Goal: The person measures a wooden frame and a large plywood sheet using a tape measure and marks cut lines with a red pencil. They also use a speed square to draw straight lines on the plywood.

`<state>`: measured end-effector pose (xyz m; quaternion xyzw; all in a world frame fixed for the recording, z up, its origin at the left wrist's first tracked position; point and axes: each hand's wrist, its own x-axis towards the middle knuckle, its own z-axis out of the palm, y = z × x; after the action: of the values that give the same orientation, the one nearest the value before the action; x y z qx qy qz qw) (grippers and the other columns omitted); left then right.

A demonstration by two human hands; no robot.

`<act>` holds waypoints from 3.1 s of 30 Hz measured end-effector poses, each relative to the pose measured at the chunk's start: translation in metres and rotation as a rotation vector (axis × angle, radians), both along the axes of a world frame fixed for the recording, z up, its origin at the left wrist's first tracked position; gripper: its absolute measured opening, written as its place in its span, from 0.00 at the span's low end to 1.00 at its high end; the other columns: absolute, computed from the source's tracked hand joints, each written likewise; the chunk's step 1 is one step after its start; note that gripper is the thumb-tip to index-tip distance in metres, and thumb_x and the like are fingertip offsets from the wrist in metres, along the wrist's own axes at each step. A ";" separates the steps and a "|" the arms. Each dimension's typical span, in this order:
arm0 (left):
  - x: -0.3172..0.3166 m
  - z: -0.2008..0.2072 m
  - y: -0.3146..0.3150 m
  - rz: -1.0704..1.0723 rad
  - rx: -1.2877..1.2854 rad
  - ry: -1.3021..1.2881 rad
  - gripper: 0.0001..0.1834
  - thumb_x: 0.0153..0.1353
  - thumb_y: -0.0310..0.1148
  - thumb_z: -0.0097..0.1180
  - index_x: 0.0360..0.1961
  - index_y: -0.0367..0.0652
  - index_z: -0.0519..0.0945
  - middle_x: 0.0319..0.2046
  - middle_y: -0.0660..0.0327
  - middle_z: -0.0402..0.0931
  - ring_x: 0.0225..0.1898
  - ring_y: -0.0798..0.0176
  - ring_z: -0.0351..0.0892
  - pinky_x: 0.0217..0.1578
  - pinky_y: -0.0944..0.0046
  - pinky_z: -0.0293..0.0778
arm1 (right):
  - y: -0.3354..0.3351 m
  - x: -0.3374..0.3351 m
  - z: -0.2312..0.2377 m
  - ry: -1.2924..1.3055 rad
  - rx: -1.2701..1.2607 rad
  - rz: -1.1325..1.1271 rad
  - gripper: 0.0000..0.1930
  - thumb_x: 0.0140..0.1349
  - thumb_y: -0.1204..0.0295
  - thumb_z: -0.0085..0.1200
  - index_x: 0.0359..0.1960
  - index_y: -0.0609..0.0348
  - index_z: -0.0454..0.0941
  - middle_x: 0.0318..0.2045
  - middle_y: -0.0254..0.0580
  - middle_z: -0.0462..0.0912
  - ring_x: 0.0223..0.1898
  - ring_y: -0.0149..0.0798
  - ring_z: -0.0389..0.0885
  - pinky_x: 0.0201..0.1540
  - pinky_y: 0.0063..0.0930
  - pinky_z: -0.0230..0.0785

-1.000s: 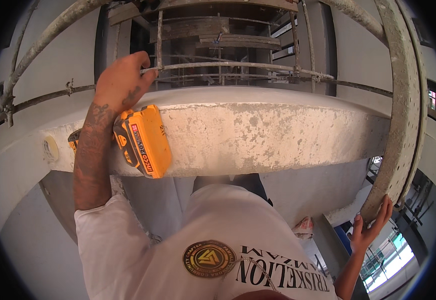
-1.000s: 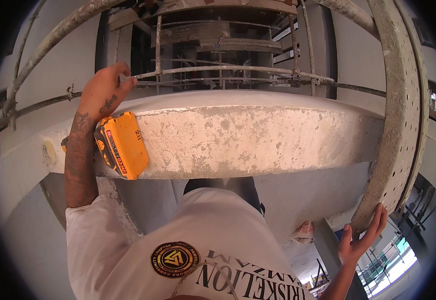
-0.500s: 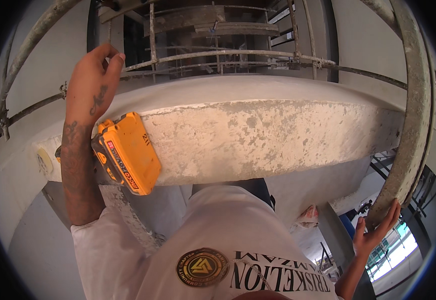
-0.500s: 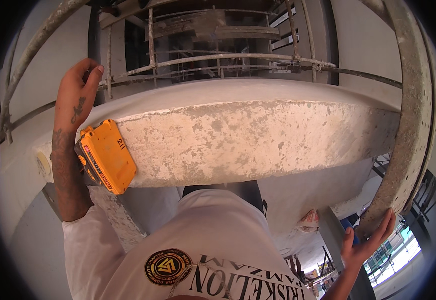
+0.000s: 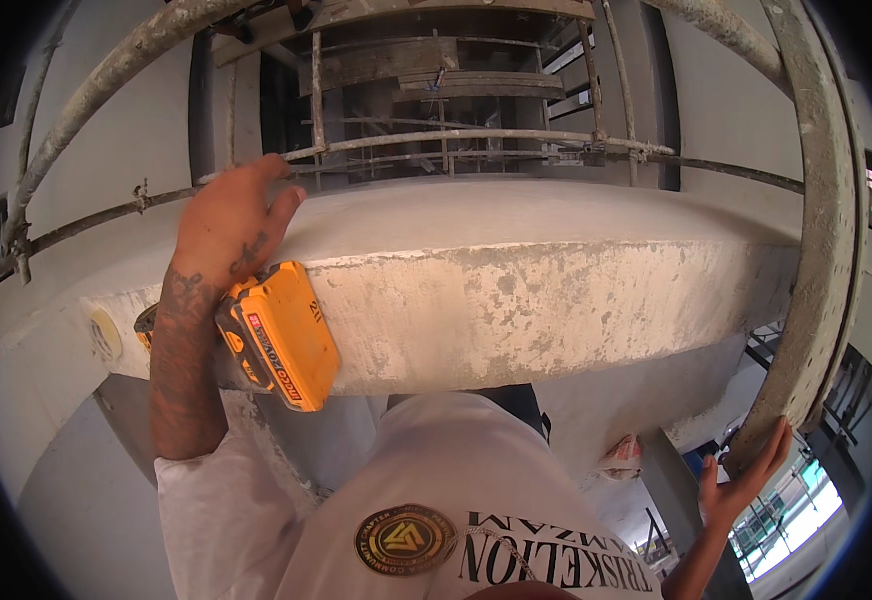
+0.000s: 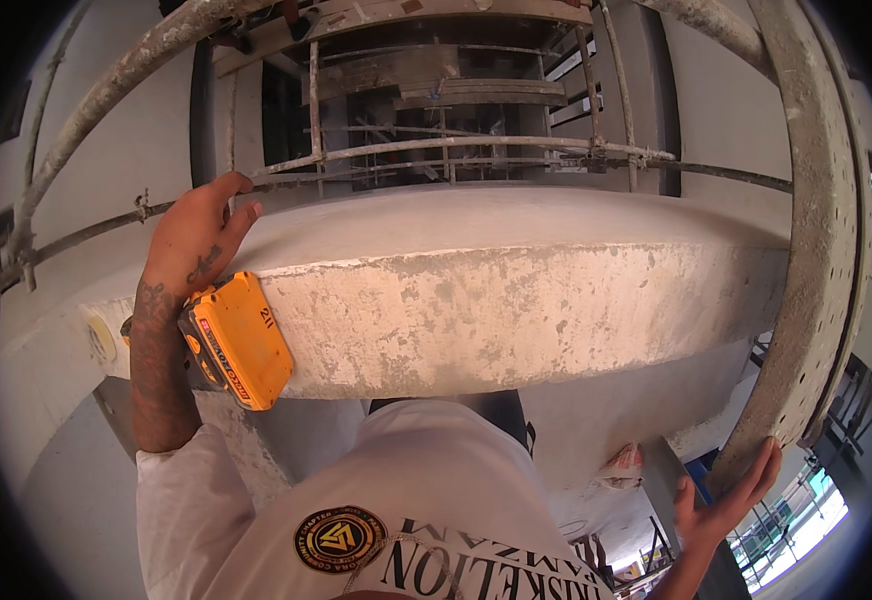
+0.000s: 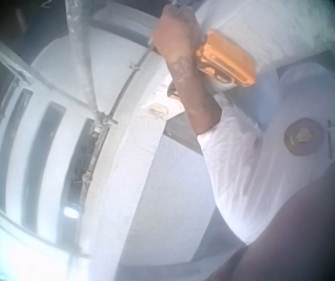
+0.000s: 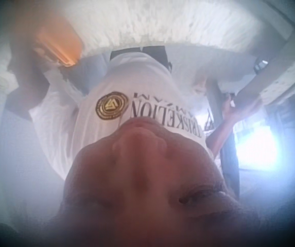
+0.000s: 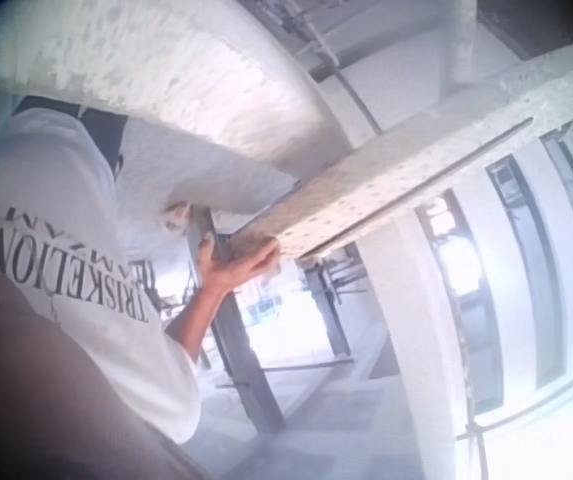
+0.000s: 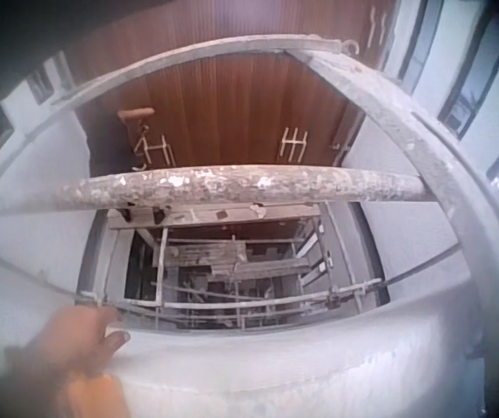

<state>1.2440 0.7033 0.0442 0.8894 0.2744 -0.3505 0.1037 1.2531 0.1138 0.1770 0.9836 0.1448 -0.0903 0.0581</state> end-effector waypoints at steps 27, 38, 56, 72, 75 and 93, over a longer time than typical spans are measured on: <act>-0.092 0.072 0.034 -0.221 -0.257 -0.067 0.22 0.65 0.43 0.55 0.55 0.41 0.80 0.48 0.49 0.84 0.53 0.48 0.84 0.55 0.49 0.78 | 0.025 -0.094 0.112 -0.026 -0.027 0.088 0.55 0.52 0.52 0.68 0.78 0.60 0.52 0.73 0.62 0.58 0.73 0.66 0.58 0.72 0.55 0.55; -0.105 0.070 0.025 -0.256 -0.208 -0.134 0.22 0.59 0.44 0.60 0.50 0.42 0.86 0.47 0.49 0.86 0.51 0.47 0.86 0.53 0.48 0.80 | 0.023 -0.117 0.117 -0.081 0.108 -0.016 0.51 0.47 0.60 0.71 0.74 0.60 0.60 0.70 0.62 0.62 0.71 0.64 0.62 0.72 0.51 0.56; -0.113 0.086 0.020 -0.236 -0.268 -0.046 0.26 0.64 0.46 0.61 0.58 0.42 0.81 0.54 0.49 0.82 0.57 0.50 0.82 0.57 0.50 0.77 | 0.020 -0.129 0.120 -0.085 0.210 -0.033 0.50 0.44 0.70 0.69 0.74 0.58 0.60 0.69 0.60 0.63 0.69 0.64 0.64 0.70 0.50 0.58; -0.084 0.089 0.009 -0.229 -0.268 -0.052 0.27 0.68 0.49 0.58 0.61 0.43 0.78 0.56 0.51 0.81 0.60 0.51 0.80 0.59 0.51 0.75 | 0.014 -0.086 0.116 -0.108 0.178 -0.017 0.49 0.45 0.68 0.69 0.74 0.57 0.62 0.68 0.58 0.65 0.69 0.62 0.65 0.70 0.49 0.59; -0.082 0.091 0.008 -0.226 -0.275 -0.025 0.27 0.68 0.49 0.59 0.62 0.43 0.77 0.58 0.51 0.80 0.61 0.52 0.79 0.60 0.51 0.74 | 0.014 -0.086 0.115 -0.112 0.176 -0.008 0.49 0.45 0.68 0.70 0.73 0.58 0.63 0.68 0.57 0.65 0.68 0.62 0.66 0.70 0.48 0.59; -0.081 0.087 0.007 -0.209 -0.252 -0.036 0.27 0.68 0.47 0.61 0.62 0.44 0.78 0.57 0.51 0.81 0.60 0.52 0.79 0.60 0.52 0.74 | 0.014 -0.089 0.099 -0.113 0.193 0.018 0.49 0.44 0.68 0.71 0.73 0.59 0.63 0.67 0.59 0.66 0.67 0.62 0.67 0.69 0.48 0.61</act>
<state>1.1633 0.7108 0.1313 0.8992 0.1323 -0.3752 0.1821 1.1637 0.1274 0.2762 0.9868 0.1581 -0.0199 -0.0279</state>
